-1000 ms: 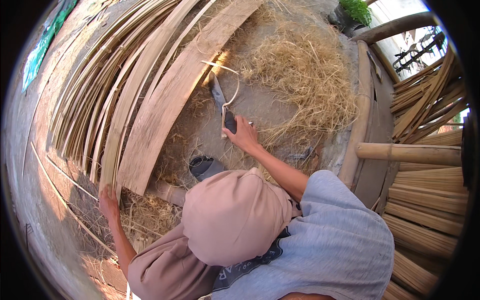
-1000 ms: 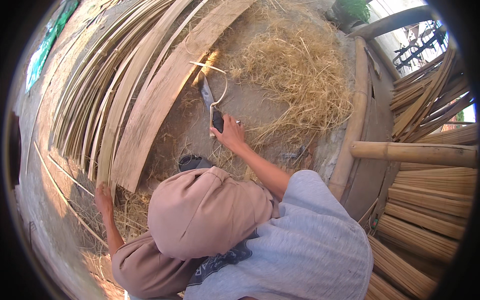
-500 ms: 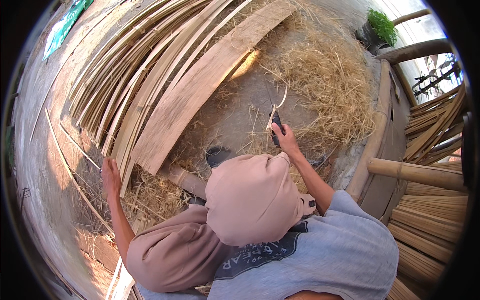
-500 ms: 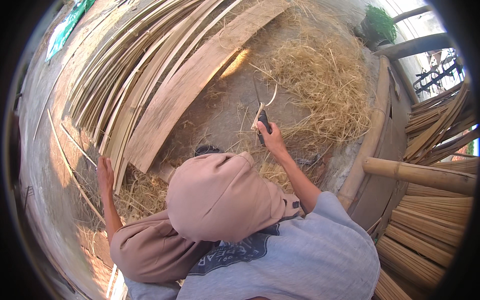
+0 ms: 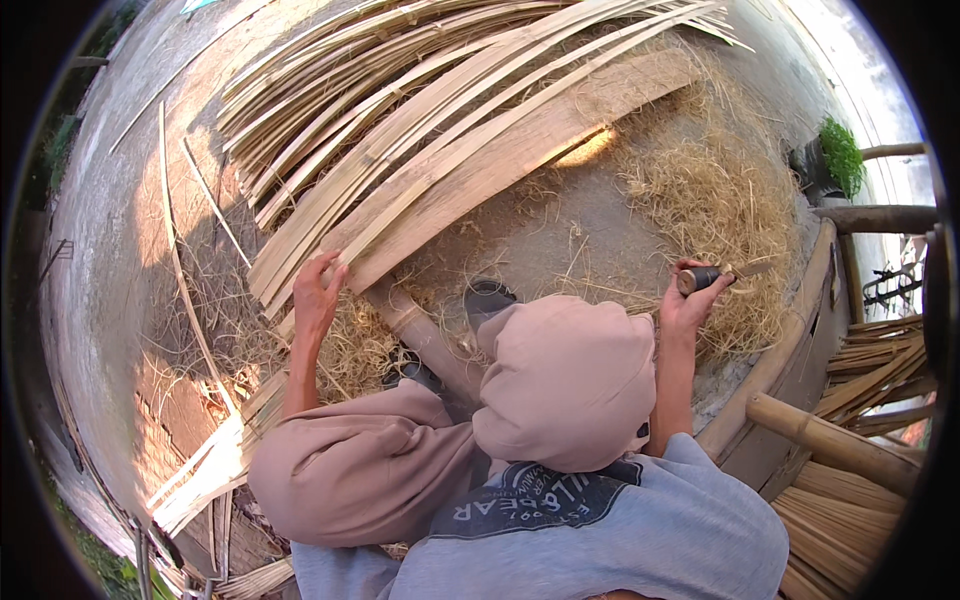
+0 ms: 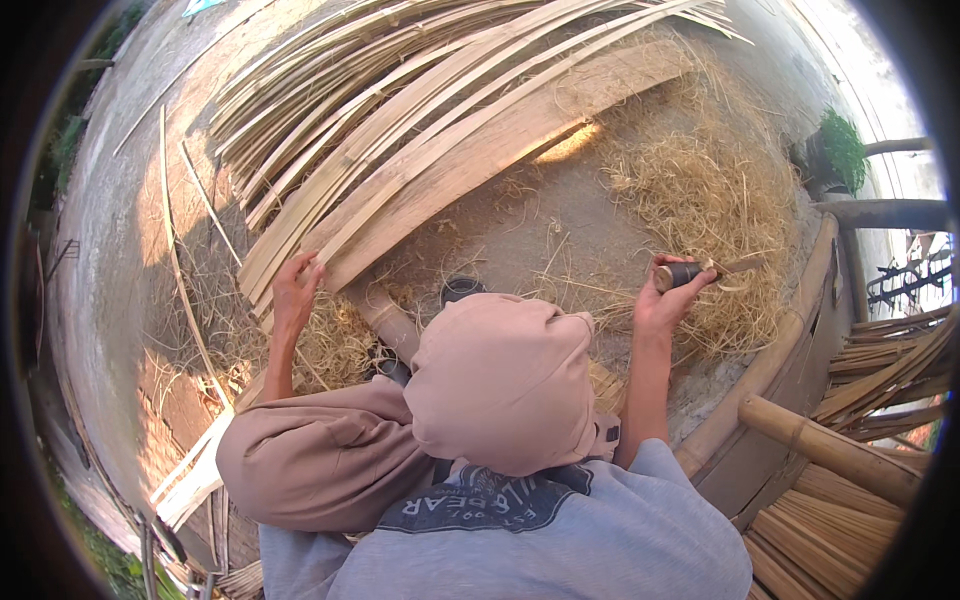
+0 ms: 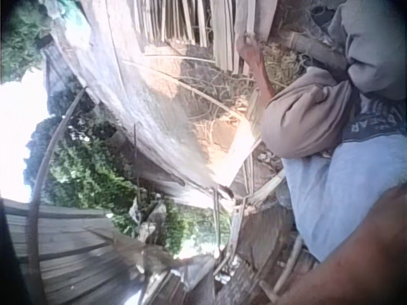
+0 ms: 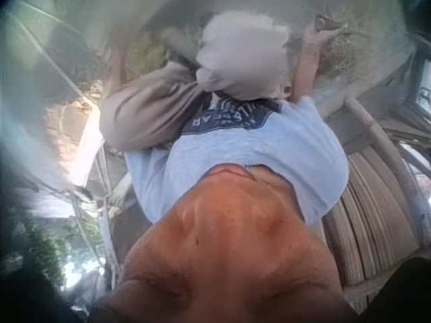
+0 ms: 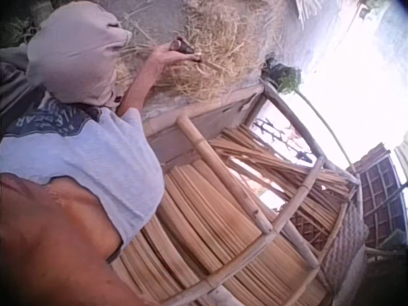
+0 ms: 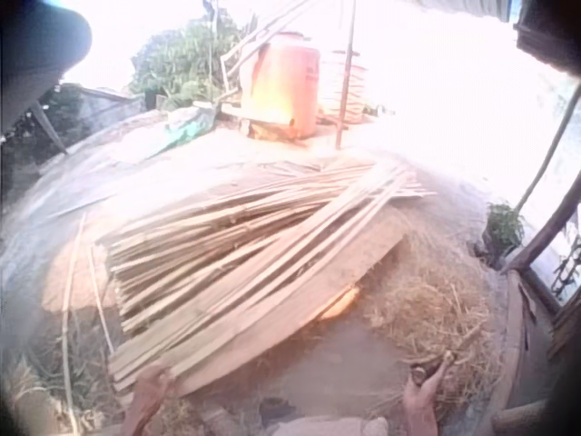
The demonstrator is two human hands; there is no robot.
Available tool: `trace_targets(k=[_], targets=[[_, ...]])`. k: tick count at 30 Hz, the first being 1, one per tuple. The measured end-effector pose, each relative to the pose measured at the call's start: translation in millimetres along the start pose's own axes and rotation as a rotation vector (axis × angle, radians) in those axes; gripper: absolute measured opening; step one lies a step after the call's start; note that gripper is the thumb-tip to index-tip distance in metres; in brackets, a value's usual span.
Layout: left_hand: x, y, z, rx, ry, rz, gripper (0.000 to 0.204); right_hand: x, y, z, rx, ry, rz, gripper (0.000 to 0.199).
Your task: The person sits on the ground and uses a knife to split long bamboo strips into thinner slivers on a wooden plank. They repeatedly position each strip, split it with the knife, and place the finished slivers into a growing pile nearby.
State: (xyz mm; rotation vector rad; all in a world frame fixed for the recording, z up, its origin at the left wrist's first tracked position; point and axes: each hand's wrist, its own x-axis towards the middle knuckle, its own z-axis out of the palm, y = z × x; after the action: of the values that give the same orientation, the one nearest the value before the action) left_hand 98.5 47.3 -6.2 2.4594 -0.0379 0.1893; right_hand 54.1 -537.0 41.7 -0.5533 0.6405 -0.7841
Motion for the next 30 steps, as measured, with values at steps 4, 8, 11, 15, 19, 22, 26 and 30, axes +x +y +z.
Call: trace_targets(k=[4,8,11,15,19,22,26,30], targets=[[0,26,16,-0.017,0.077,-0.006,0.042,99,-50,-70,0.367,-0.091,0.371,0.068],[-13,33,40,-0.029,0.102,-0.073,0.054,152,-72,-73,0.059,-0.026,0.357,0.066],[-38,40,44,0.185,0.301,-0.047,0.054,175,-79,-46,-0.199,-0.047,0.297,0.065],[-61,32,62,0.302,0.341,-0.261,0.045,186,-92,-11,-0.487,-0.115,0.188,0.064],[-63,33,57,0.215,0.231,-0.248,0.047,186,-93,18,-0.715,-0.175,0.115,0.063],[-54,46,53,0.157,0.349,-0.179,0.051,182,-93,35,-0.847,-0.213,0.071,0.062],[-52,46,67,0.042,0.343,-0.332,0.072,168,-84,48,-0.974,-0.273,0.038,0.062],[-62,40,76,-0.157,0.394,-0.266,0.075,151,-56,50,-1.097,-0.324,0.025,0.061]])
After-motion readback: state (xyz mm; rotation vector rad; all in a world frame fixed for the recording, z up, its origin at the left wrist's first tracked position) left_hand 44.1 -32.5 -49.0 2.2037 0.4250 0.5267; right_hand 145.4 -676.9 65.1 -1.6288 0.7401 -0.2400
